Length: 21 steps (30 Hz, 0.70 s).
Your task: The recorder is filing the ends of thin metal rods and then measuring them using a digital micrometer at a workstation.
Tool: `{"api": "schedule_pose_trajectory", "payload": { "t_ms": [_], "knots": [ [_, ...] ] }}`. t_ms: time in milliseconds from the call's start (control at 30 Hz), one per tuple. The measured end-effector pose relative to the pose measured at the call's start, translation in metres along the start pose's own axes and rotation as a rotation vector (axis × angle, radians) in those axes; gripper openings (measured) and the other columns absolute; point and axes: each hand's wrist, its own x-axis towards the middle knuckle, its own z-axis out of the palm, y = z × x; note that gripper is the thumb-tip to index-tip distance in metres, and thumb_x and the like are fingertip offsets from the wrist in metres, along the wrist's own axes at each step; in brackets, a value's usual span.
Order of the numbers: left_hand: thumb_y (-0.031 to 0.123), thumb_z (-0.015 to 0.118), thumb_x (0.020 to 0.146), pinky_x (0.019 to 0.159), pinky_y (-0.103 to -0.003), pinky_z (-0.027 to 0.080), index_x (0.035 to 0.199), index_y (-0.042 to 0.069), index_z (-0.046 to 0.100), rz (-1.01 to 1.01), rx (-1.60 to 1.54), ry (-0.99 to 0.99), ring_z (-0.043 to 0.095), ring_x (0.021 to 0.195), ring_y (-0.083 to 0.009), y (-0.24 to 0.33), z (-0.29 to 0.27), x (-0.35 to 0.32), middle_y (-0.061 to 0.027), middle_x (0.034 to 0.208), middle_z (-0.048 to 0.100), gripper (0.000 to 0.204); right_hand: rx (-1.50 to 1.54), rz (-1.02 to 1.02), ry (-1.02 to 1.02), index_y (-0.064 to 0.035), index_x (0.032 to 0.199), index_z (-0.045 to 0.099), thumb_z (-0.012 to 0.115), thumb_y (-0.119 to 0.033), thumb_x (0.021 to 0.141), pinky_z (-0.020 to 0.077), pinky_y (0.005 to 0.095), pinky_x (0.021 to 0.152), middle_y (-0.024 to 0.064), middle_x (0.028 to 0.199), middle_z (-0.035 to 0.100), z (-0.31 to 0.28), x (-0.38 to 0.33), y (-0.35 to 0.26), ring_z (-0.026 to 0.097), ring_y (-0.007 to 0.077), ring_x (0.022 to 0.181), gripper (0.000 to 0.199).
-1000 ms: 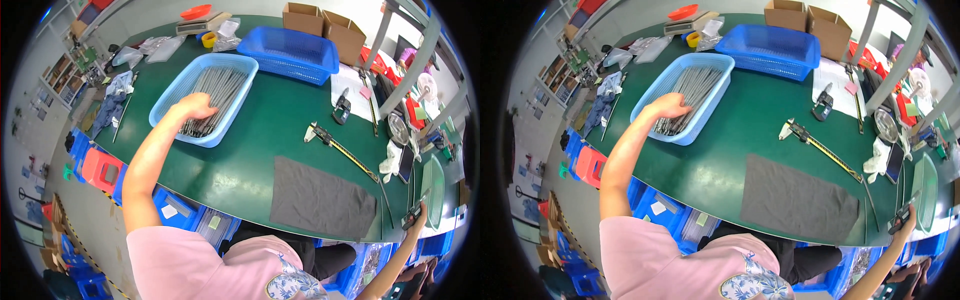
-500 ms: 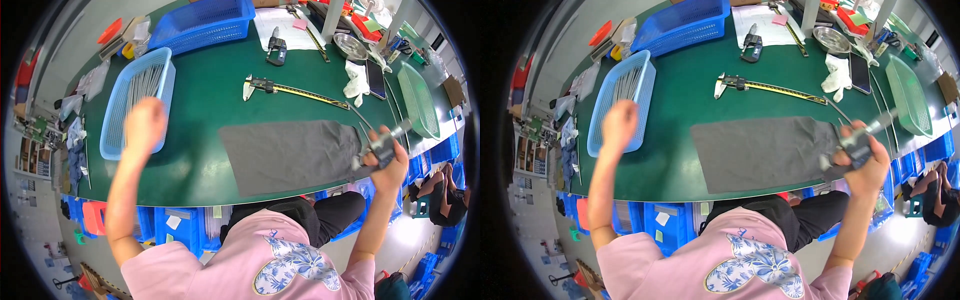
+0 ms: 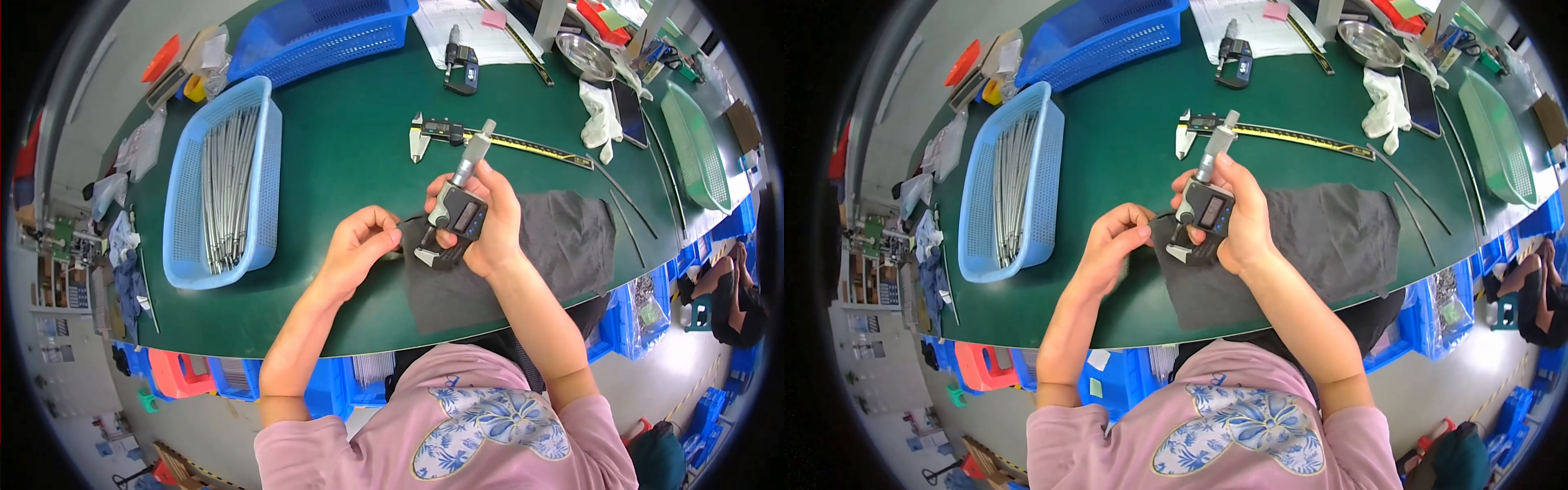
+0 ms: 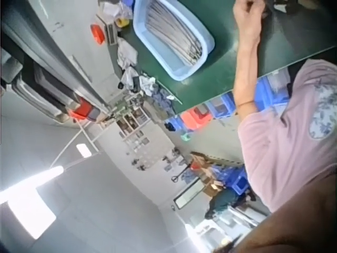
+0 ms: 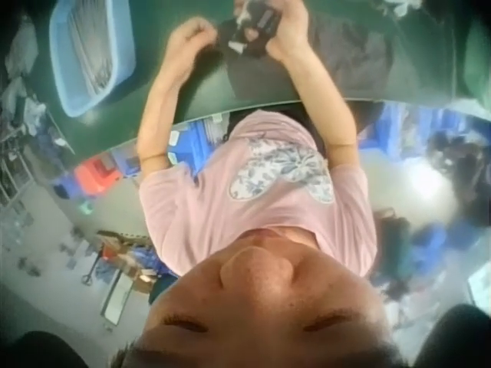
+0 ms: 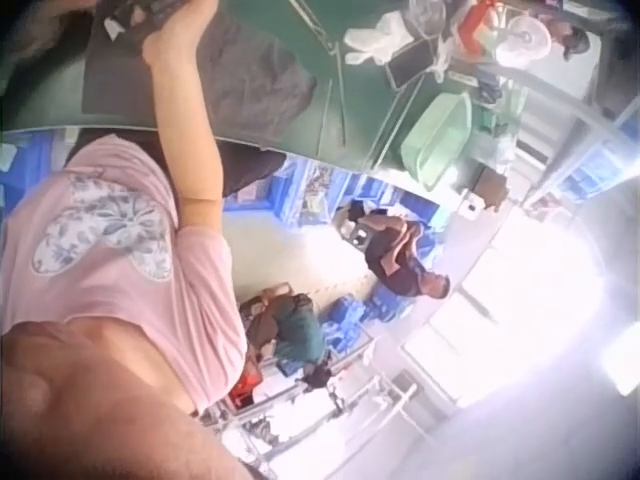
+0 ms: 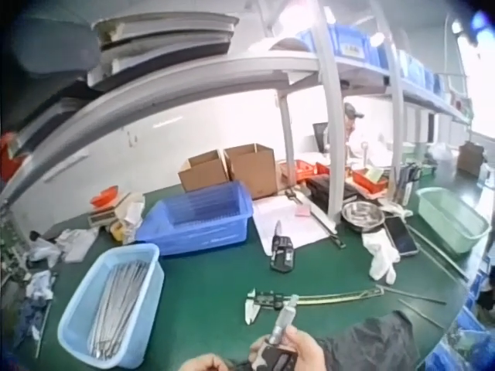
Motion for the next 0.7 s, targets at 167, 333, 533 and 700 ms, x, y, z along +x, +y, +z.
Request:
{"api": "schedule_pose_trajectory", "payload": {
  "t_ms": [167,333,533,700],
  "knots": [
    [0.002,0.063,0.085,0.069,-0.022,0.046,0.087,0.0,0.057,0.069,-0.313,-0.093,0.055,0.078,-0.0079,0.002,0.013,-0.002,-0.0024,0.087,0.058,0.006,-0.015,-0.023,0.023,0.0006,0.09,0.06,0.045,-0.057,0.087,0.0412,0.0251,0.043,0.0116,0.075,0.06,-0.002,0.0,0.003,0.055,0.0156,0.051,0.06],
    [-0.01,0.066,0.077,0.065,-0.02,0.048,0.086,-0.001,0.056,0.17,-0.258,0.037,0.057,0.079,-0.0083,-0.005,0.031,-0.007,-0.004,0.089,0.056,0.016,0.018,-0.053,0.057,0.0002,0.089,0.06,0.043,-0.057,0.088,0.0412,0.0249,0.044,0.0115,0.076,0.06,-0.001,-0.003,0.004,0.054,0.0145,0.05,0.06],
    [-0.008,0.067,0.077,0.067,-0.022,0.048,0.086,0.001,0.057,0.117,-0.416,0.066,0.057,0.074,-0.0073,-0.01,0.03,-0.011,-0.0031,0.088,0.057,0.016,0.061,-0.014,-0.005,0.0006,0.093,0.057,0.038,-0.058,0.089,0.0405,0.026,0.042,0.0135,0.079,0.061,-0.007,-0.004,0.007,0.054,0.0163,0.052,0.062],
    [-0.003,0.067,0.08,0.07,-0.023,0.048,0.093,0.002,0.06,-0.085,-0.628,-0.072,0.057,0.075,-0.0084,-0.007,0.017,-0.01,-0.0035,0.084,0.062,0.015,0.189,0.089,-0.043,0.0001,0.094,0.058,0.037,-0.058,0.09,0.0388,0.026,0.041,0.0135,0.079,0.06,-0.007,-0.007,0.0,0.047,0.0158,0.043,0.062]
  ]
}}
